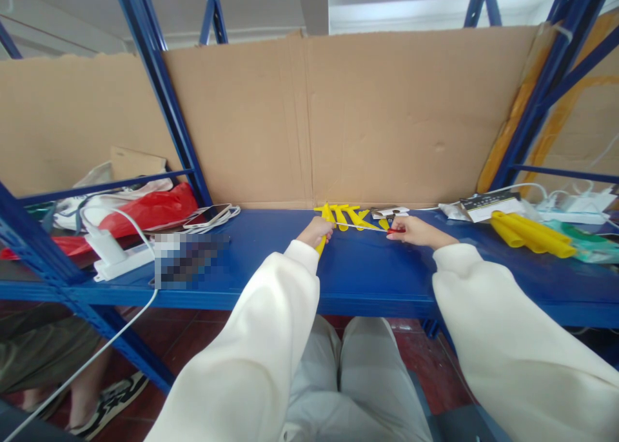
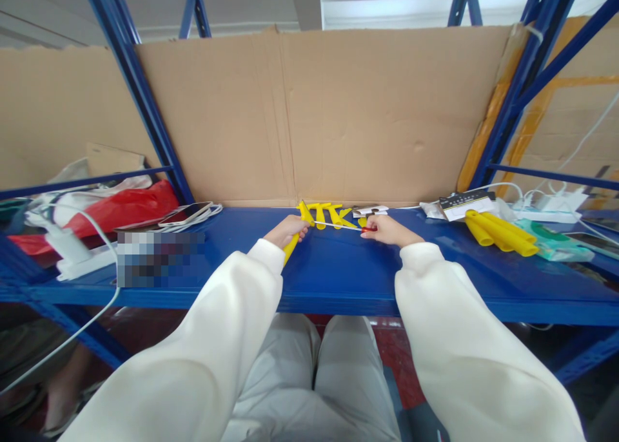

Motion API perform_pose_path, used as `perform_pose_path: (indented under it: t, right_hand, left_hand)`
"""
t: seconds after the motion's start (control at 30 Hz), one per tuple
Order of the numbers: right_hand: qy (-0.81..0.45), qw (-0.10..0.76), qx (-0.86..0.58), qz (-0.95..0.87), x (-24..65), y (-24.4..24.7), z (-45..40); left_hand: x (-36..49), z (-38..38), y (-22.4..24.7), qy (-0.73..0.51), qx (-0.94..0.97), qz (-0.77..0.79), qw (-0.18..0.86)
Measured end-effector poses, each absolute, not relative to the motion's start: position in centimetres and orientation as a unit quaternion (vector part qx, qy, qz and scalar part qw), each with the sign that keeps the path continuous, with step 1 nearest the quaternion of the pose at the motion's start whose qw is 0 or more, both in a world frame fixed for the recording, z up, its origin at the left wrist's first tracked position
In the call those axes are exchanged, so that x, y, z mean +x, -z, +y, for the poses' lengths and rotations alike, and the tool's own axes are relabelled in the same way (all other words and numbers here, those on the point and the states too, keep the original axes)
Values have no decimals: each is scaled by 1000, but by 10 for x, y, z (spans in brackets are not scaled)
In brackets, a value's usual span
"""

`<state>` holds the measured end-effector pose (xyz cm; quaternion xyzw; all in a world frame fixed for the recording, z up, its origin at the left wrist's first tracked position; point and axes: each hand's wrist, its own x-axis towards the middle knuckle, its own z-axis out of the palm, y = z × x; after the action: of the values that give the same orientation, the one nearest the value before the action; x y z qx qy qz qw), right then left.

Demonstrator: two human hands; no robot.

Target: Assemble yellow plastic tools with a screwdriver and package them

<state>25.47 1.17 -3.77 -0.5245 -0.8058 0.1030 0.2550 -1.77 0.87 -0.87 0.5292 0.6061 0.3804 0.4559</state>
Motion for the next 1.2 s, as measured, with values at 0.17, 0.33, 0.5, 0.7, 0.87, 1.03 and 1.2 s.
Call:
perform_pose_path:
  t: [0.17, 0.33, 0.5, 0.7, 0.87, 1.03, 1.2]
  right_hand:
    - [-94, 219, -531, -813, 255, 35, 12]
    - [-109, 265, -518, -806, 255, 39, 15]
    - [-115, 285, -517, -799, 254, 41, 14]
    - [-132, 238, -521, -809, 254, 37, 9]
    - [-128, 225, -517, -816, 255, 36, 11]
    - [-108, 271, -518, -804, 254, 42, 15]
    - [-105, 267, -518, -806, 254, 41, 13]
  left_hand:
    - [-18, 9, 9, -381, 525, 610, 455]
    - [-17, 8, 9, -380, 532, 605, 455]
    - [-18, 8, 9, -380, 529, 605, 458]
    - [-17, 9, 10, -385, 529, 605, 454]
    - [-18, 11, 11, -384, 528, 606, 455]
    - [-18, 11, 11, -381, 529, 607, 456]
    - [-17, 10, 11, -375, 535, 606, 454]
